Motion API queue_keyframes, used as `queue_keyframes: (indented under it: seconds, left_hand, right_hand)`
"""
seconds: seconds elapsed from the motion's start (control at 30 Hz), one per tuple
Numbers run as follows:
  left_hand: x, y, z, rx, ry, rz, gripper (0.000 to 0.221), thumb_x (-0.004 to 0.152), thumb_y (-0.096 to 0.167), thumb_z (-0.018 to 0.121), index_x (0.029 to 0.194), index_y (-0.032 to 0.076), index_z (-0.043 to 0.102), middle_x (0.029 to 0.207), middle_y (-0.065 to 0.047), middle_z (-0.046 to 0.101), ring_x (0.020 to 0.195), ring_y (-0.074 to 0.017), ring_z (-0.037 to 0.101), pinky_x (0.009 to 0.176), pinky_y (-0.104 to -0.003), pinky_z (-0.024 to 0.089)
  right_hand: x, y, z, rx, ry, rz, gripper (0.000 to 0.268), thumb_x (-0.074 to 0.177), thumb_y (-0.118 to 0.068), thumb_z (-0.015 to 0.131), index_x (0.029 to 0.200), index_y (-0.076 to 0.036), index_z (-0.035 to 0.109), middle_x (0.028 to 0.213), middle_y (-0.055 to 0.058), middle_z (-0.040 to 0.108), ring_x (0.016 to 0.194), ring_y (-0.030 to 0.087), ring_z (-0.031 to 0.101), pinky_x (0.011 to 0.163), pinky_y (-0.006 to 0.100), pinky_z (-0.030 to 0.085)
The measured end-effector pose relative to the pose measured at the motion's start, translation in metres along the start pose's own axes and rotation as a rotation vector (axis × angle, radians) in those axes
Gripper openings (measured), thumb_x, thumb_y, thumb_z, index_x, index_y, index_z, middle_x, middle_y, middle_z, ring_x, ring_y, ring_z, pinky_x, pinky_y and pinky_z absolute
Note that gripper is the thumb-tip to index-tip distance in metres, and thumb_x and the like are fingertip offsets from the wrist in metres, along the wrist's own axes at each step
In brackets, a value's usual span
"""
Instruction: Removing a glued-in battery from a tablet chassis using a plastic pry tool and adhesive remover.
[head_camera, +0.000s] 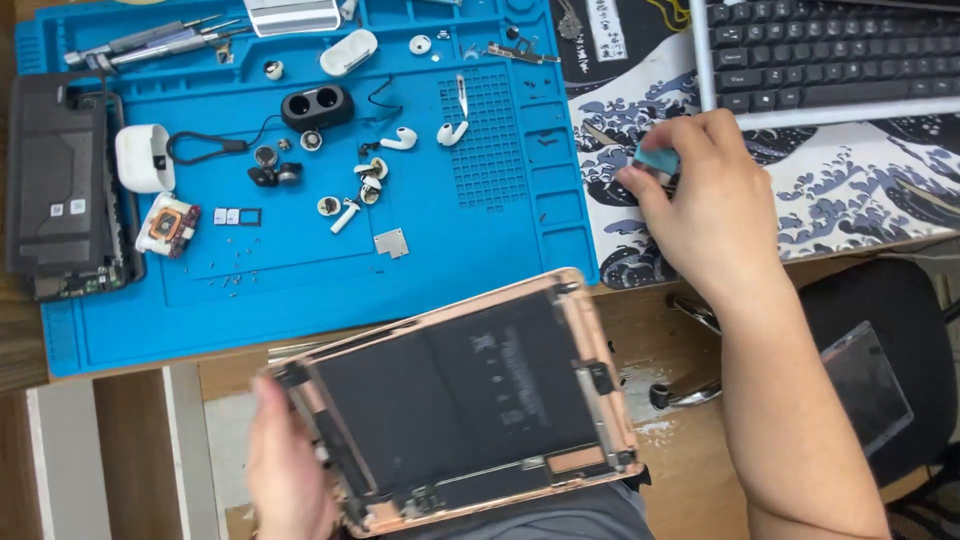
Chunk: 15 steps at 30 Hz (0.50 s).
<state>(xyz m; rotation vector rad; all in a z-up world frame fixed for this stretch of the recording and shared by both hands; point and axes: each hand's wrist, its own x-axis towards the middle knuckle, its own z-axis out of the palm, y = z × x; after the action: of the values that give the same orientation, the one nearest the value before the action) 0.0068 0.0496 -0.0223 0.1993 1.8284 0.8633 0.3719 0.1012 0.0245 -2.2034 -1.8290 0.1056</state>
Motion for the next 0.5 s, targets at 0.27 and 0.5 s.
queue_keyframes:
  seconds: [0.27, 0.5]
  left_hand:
    - [0.009, -0.042, 0.013, -0.013, -0.535, 0.496, 0.055, 0.109, 0.046, 0.036, 0.083, 0.01, 0.068, 0.078, -0.002, 0.072, 0.069, -0.0129, 0.066, 0.061, -0.026, 0.051]
    - [0.019, -0.033, 0.019, 0.093, -0.504, 0.47, 0.048, 0.107, 0.048, 0.038, 0.07, 0.022, 0.022, 0.064, 0.01, 0.021, 0.061, -0.0066, 0.018, 0.059, -0.029, 0.018]
  right_hand:
    - [-0.019, 0.042, 0.017, 0.056, 0.086, -0.215, 0.025, 0.117, -0.004, 0.084, 0.134, 0.008, 0.071, 0.129, 0.023, 0.06, 0.067, 0.024, 0.058, 0.074, 0.041, 0.049]
    - [-0.021, 0.161, 0.09, 0.28, -0.167, -0.034, 0.037, 0.142, -0.029, 0.056, 0.14, 0.008, 0.053, 0.127, 0.02, 0.056, 0.116, 0.034, 0.058, 0.091, 0.045, 0.045]
